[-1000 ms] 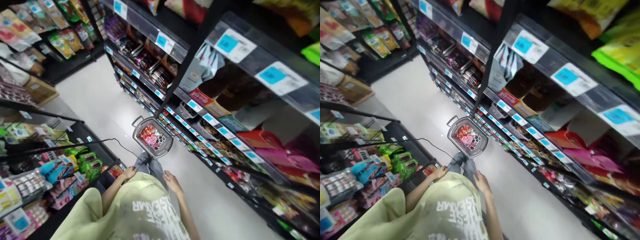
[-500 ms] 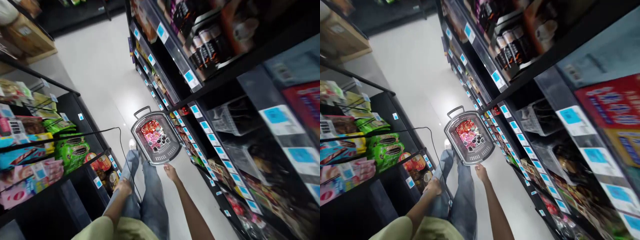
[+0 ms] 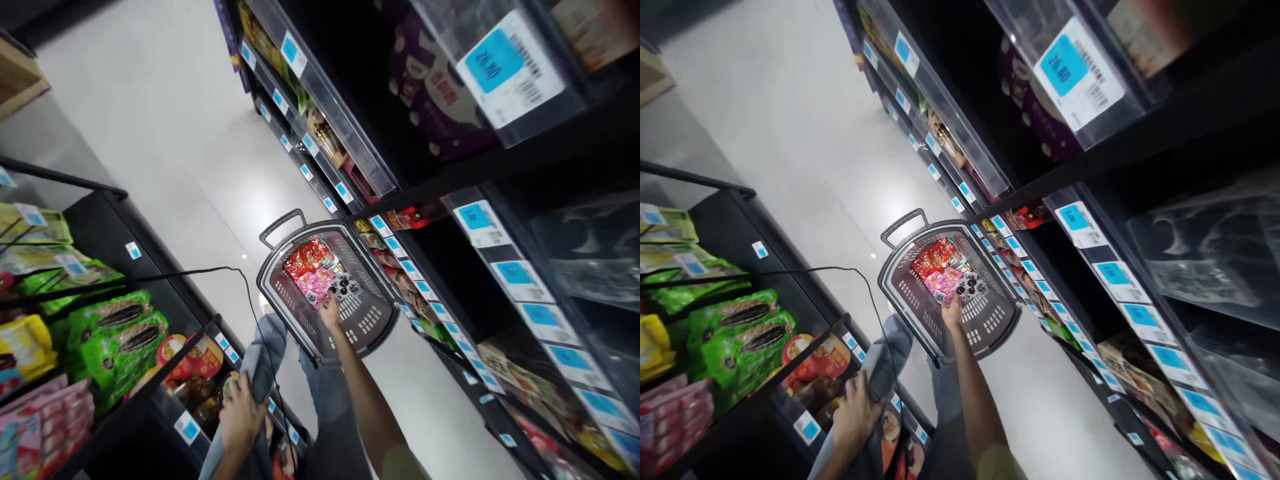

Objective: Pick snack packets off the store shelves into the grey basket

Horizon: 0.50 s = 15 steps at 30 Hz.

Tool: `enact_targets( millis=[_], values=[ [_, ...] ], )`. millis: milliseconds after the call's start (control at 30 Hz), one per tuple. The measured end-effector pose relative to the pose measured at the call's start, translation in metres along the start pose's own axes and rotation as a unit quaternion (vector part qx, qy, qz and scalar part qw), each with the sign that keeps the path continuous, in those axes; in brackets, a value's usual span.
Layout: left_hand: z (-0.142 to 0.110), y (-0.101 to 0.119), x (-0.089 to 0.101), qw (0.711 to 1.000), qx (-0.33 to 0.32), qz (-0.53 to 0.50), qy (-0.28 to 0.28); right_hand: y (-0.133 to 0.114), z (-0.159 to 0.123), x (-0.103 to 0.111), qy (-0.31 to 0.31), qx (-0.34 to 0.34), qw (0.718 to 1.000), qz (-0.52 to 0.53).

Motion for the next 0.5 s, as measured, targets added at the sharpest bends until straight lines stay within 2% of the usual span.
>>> enact_targets(
  millis=[133, 300, 400, 500],
  values=[
    [0.025, 0.004, 0.002, 1.0, 0.012, 0.006, -0.005, -0.002, 0.069, -0.024, 0.028, -0.013, 0.999, 0.031],
    [0.053, 0.001, 0.008, 0.998, 0.013, -0.02, -0.057, 0.002, 0.146, -0.053, 0.06, -0.02, 0.992, 0.105],
    [0.058, -0.001, 0.014, 0.998, 0.007, -0.031, -0.061, 0.003, 0.162, -0.073, 0.068, -0.035, 0.987, 0.142],
    [0.057, 0.003, 0.021, 0.998, 0.0, -0.03, -0.056, -0.002, 0.159, -0.087, 0.066, -0.035, 0.983, 0.168]
  ],
)
Point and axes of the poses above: each hand's wrist, its own z-axis towards the middle knuckle, its own x-axis out of the back of the hand, y = z × x, the point moved 2 cm from there along z, towards the middle knuckle, and after that the axes turned 13 degrees about x, right-handed, at the moved point
